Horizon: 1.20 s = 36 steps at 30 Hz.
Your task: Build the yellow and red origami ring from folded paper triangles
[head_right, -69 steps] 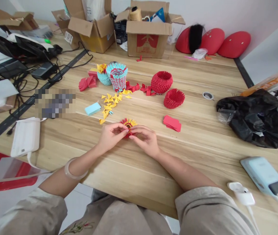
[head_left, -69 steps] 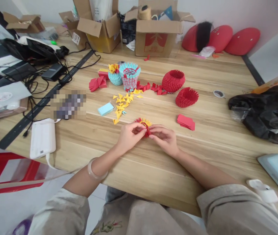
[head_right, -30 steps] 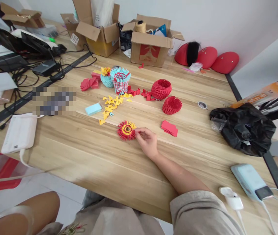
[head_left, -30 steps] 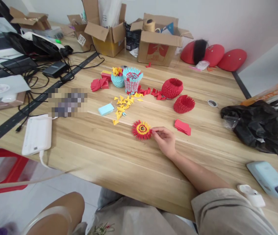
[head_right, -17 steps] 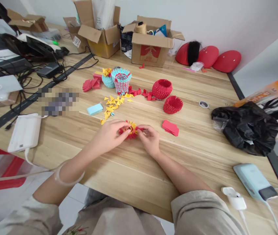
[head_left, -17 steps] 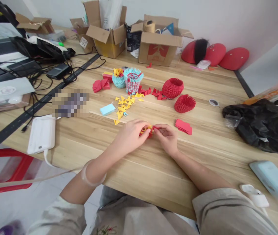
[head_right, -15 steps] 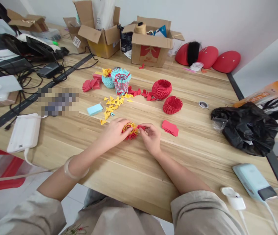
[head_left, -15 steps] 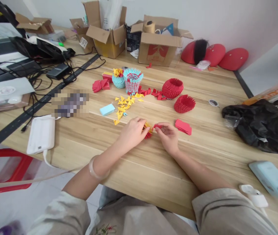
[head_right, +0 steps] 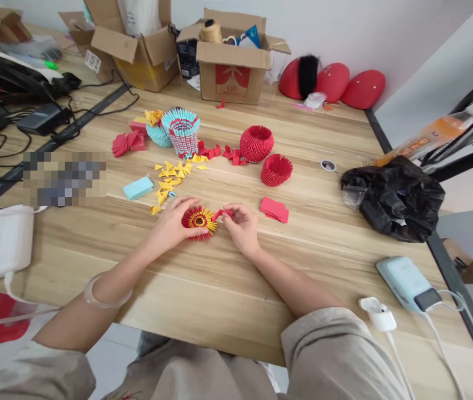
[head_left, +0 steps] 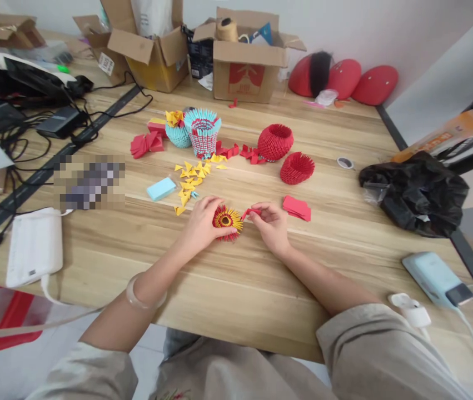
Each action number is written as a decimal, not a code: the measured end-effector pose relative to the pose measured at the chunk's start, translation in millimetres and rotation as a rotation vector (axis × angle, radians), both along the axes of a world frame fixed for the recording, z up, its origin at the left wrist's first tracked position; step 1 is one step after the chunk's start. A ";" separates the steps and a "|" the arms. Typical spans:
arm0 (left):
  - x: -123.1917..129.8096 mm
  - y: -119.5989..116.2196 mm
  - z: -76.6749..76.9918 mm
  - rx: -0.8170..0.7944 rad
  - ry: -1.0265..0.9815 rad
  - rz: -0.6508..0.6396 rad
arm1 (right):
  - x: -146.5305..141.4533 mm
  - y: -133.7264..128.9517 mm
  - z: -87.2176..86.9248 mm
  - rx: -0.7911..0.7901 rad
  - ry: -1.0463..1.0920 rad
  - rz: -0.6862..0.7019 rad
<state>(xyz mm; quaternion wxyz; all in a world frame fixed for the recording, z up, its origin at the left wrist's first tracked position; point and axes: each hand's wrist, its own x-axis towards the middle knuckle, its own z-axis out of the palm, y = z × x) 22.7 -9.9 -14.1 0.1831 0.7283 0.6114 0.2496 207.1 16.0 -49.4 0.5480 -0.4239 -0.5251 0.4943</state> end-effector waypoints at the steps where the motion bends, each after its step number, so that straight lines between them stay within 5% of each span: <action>1: -1.4 0.7 -0.1 -0.006 0.013 0.006 | -0.2 -0.3 -0.1 -0.006 0.004 0.011; 15: 0.1 -0.5 10.5 -0.230 -0.150 -0.012 | -0.3 -6.1 2.1 0.012 -0.001 0.088; 24: -3.6 0.0 12.2 -0.143 -0.190 -0.071 | 0.2 -6.4 4.0 0.057 -0.016 0.084; 27: -0.7 -2.4 11.3 -0.102 -0.317 -0.049 | 0.2 -7.8 5.3 0.042 -0.033 0.088; 31: 9.6 -8.8 9.0 -0.267 -0.603 -0.047 | -2.3 -12.9 6.1 0.032 -0.008 0.099; 36: 17.7 -13.2 11.6 -0.376 -0.664 -0.015 | -2.6 -17.8 9.1 0.195 -0.055 0.102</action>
